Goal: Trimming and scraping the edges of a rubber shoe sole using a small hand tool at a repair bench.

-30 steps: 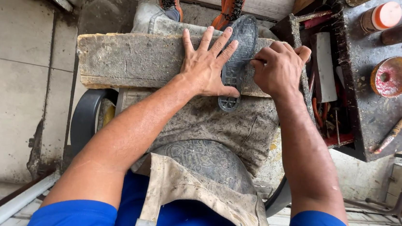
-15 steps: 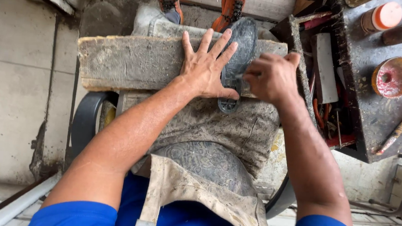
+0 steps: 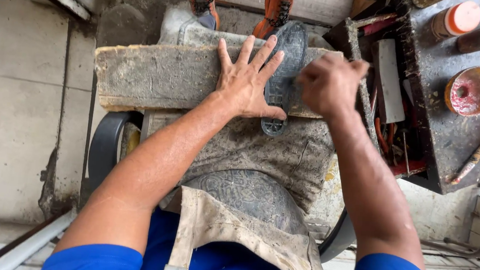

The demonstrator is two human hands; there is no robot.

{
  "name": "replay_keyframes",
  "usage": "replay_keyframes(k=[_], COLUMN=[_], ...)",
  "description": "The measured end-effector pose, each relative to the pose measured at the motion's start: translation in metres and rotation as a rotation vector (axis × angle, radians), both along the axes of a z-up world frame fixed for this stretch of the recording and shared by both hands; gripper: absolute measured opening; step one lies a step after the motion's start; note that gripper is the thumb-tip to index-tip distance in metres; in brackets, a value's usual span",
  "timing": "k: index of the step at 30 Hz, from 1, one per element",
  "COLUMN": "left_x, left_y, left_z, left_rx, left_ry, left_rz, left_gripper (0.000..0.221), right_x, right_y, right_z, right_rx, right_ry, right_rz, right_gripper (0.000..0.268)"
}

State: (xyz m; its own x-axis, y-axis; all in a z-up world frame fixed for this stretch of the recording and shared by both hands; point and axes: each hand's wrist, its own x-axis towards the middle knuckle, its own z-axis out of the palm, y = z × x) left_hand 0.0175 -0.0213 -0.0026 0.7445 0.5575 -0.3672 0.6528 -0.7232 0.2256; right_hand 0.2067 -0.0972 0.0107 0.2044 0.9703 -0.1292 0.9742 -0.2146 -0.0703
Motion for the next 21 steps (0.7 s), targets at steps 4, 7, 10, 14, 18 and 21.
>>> replay_keyframes(k=[4, 7, 10, 14, 18, 21], left_x=[-0.001, -0.001, 0.002, -0.001, 0.0, 0.0], left_y=[-0.004, -0.001, 0.005, -0.001, 0.0, -0.001], left_z=[0.0, 0.0, 0.001, 0.001, 0.009, 0.008], left_rx=[-0.053, 0.011, -0.003, -0.035, -0.021, -0.03], left_ry=[0.051, -0.033, -0.016, 0.015, 0.046, 0.042], left_rz=[0.003, 0.012, -0.003, -0.007, -0.024, -0.03], left_gripper=[0.136, 0.133, 0.137, 0.137, 0.144, 0.152], right_x=[0.014, 0.015, -0.006, 0.009, 0.004, 0.006], right_y=[-0.012, -0.005, -0.008, -0.016, -0.023, -0.023], right_z=[-0.03, -0.028, 0.009, -0.025, -0.011, 0.005], right_rx=[0.139, 0.281, 0.01, 0.125, 0.091, -0.108], right_ry=[0.131, 0.015, 0.036, 0.091, 0.173, 0.233], right_rz=[0.187, -0.012, 0.085, 0.214, 0.34, 0.344], right_gripper=[0.007, 0.014, 0.037, 0.009, 0.012, 0.009])
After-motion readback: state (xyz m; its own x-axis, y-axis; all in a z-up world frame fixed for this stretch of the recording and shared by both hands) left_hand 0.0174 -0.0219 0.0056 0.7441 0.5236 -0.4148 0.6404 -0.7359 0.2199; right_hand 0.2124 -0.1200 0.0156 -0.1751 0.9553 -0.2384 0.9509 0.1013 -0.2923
